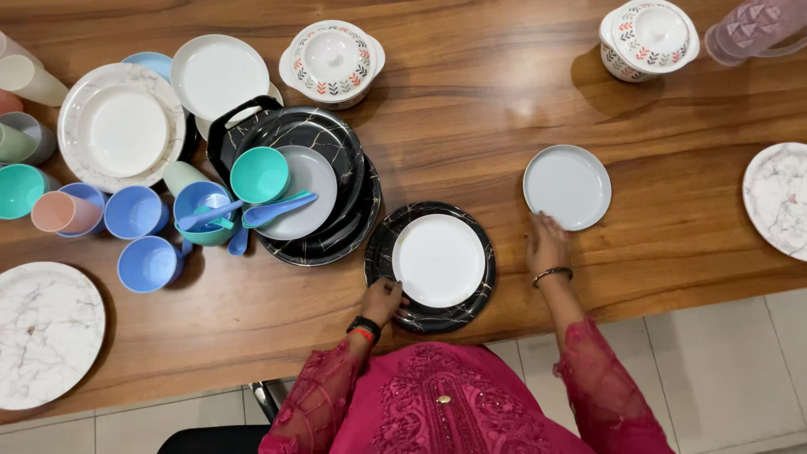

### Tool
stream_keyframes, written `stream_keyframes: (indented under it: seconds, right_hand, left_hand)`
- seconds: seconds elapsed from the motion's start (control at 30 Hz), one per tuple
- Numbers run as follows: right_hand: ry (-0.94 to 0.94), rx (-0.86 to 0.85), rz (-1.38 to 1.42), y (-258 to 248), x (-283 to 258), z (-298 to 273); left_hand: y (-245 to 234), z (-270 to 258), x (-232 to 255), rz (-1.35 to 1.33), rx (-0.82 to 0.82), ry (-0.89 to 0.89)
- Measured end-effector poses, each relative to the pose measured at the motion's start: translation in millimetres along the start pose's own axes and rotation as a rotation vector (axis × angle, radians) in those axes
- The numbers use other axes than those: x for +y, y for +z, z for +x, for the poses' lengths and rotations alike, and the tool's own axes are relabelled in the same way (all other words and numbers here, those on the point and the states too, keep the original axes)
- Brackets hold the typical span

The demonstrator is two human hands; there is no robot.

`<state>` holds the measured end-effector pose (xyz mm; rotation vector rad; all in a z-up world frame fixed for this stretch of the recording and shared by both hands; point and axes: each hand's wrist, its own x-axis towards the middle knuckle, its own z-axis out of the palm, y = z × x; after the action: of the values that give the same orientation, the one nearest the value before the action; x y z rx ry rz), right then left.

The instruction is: The person wipes individual cups, bowls, and plates with a cloth and organizes them into stacks on a wooden table.

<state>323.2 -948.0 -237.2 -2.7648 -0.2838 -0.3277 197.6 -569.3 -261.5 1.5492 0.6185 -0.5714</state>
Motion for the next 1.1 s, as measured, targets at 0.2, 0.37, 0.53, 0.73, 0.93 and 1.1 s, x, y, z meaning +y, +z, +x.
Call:
stream_keyframes:
  seconds: [0.2,0.37,0.53,0.73,0.93,1.1]
  right_hand:
    - [0.094,-0.052,-0.216,9.2,33.5,13.2]
    - [0.123,-0.069,-0.107,-7.4,2.5,13.2]
    - [0.021,0.169,0.104,-74.1,-63.8,30.9]
    - [-0.356,0.125,0.307,-130.6,-244.8,25.0]
    - [-0.806,-0.141,0.630,-101.2,-422.8,24.1]
    - [-1.042,-0.238,0.664,-57.0,-525.7,31.1]
  left_hand:
    - [-13.8,2.0,-10.1,-0.091,0.015,0.051]
    - [-25.6,9.1,-20.2,-0.134,0.013,0.073]
    - [-25.9,-1.7,-11.1,-0.131,-0.041,0.164]
    - [-64.9,-51.5,53.9,-0.464,-0.248,0.314]
    - [-168.3,-131.4,81.0,-0.695,0.247,0.564]
    - [-268.4,-207.0,49.6,-0.649,0.595,0.596]
